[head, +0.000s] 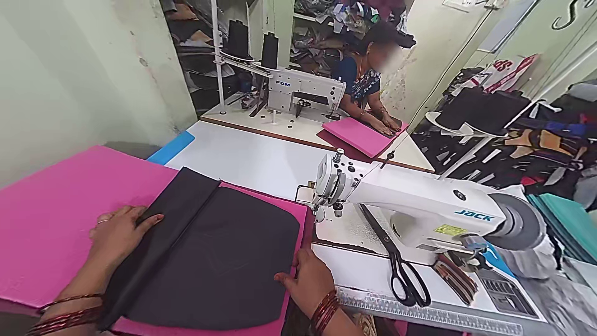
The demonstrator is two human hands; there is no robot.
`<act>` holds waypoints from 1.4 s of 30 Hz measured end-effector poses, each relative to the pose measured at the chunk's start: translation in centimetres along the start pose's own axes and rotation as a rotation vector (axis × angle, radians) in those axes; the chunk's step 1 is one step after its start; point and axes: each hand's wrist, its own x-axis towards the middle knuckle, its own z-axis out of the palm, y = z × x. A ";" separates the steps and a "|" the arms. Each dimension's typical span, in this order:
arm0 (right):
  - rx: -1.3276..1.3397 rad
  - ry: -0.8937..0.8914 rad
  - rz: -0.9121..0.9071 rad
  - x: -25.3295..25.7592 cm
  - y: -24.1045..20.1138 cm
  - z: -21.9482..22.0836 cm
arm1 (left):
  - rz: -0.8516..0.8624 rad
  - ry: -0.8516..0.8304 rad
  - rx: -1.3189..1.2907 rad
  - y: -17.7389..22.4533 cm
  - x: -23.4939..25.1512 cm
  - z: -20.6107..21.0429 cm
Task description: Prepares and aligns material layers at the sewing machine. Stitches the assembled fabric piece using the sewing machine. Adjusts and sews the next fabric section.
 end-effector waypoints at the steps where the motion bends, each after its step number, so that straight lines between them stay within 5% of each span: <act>1: 0.015 -0.007 -0.008 -0.3 0.1 0.3 | 0.000 0.000 -0.004 0.1 -0.1 0.0; 6: 0.249 0.031 -0.064 -1.7 2.9 2.6 | 0.004 0.016 -0.021 0.1 -0.4 -0.1; 12: 0.571 -0.365 0.046 -3.7 6.0 4.7 | 0.016 0.030 -0.025 0.0 -0.4 0.1; 21: 1.349 -0.218 0.148 -3.6 6.3 9.3 | -0.003 0.030 -0.013 0.3 -0.6 0.0; 23: 1.266 -0.201 0.119 -3.5 6.8 9.4 | 0.000 0.033 -0.007 0.3 -0.6 0.0; 28: 0.289 -0.359 -0.163 -4.2 6.9 4.9 | 0.010 0.040 -0.015 -0.1 -0.5 0.2; 33: 0.472 0.198 -0.248 -2.6 5.6 2.8 | 0.018 0.046 -0.028 0.0 -0.5 0.3; 42: 0.068 0.137 0.068 2.3 0.4 -0.2 | -0.027 -0.039 -0.009 0.3 0.1 -0.5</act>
